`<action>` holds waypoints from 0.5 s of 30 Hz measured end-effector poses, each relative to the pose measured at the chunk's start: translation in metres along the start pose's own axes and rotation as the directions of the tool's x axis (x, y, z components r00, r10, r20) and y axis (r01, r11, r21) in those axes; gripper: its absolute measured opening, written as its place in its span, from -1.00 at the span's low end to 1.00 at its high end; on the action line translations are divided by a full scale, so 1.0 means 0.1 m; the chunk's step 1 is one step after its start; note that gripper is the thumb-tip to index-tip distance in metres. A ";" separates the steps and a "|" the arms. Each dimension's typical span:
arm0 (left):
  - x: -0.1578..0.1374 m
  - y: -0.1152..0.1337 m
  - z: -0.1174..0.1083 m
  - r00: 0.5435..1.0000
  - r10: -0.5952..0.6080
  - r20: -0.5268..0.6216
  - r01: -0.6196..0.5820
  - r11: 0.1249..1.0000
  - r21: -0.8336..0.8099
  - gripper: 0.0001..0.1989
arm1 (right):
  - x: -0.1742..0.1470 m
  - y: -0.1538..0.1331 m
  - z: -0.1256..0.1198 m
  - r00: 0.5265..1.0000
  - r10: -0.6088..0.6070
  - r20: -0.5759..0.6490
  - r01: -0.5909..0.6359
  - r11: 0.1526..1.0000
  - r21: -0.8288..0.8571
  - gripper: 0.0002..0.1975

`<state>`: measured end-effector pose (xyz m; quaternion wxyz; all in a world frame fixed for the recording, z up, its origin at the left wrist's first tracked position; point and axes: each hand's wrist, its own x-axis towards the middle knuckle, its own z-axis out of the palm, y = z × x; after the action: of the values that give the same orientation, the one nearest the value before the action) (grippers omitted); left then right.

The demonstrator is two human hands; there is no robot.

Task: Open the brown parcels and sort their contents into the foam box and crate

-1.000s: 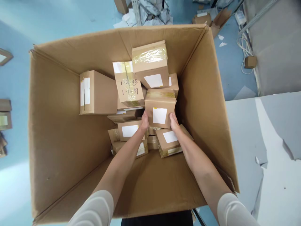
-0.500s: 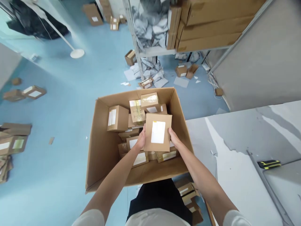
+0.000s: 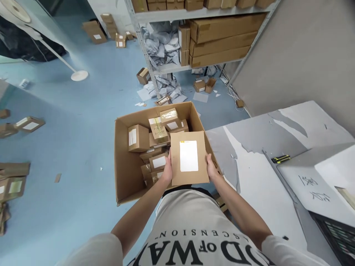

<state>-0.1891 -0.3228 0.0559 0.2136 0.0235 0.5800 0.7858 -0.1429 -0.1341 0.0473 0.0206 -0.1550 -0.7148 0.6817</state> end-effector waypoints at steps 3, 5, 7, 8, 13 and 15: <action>-0.03 -0.02 0.04 0.999 -0.029 0.025 0.028 0.999 0.019 -0.23 | -0.08 0.03 -0.05 0.992 0.123 0.028 -0.126 0.985 0.122 -0.24; 0.00 -0.01 0.06 0.998 -0.045 0.035 0.046 0.999 -0.018 -0.23 | -0.10 0.04 -0.08 0.989 0.148 0.014 -0.148 0.976 0.161 -0.22; 0.04 -0.01 0.08 0.996 -0.065 0.062 0.071 0.994 -0.089 -0.23 | -0.12 0.04 -0.10 0.987 0.162 -0.012 -0.156 0.967 0.202 -0.19; 0.07 0.00 0.10 0.993 -0.082 0.083 0.092 0.988 -0.123 -0.23 | -0.14 0.03 -0.12 0.985 0.171 -0.030 -0.159 0.959 0.236 -0.18; 0.21 -0.03 0.30 0.969 -0.179 0.172 0.212 0.957 -0.197 -0.18 | -0.32 -0.09 -0.25 0.963 0.226 -0.145 -0.136 0.877 0.462 -0.20; 0.26 -0.10 0.45 0.947 -0.198 0.252 0.251 0.948 -0.196 -0.17 | -0.45 -0.10 -0.36 0.951 0.237 -0.199 -0.111 0.862 0.495 -0.19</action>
<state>-0.1970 -0.2708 0.0560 0.3690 0.0232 0.4574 0.8087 -0.0933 -0.1104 0.0682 0.0872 -0.2951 -0.4985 0.8104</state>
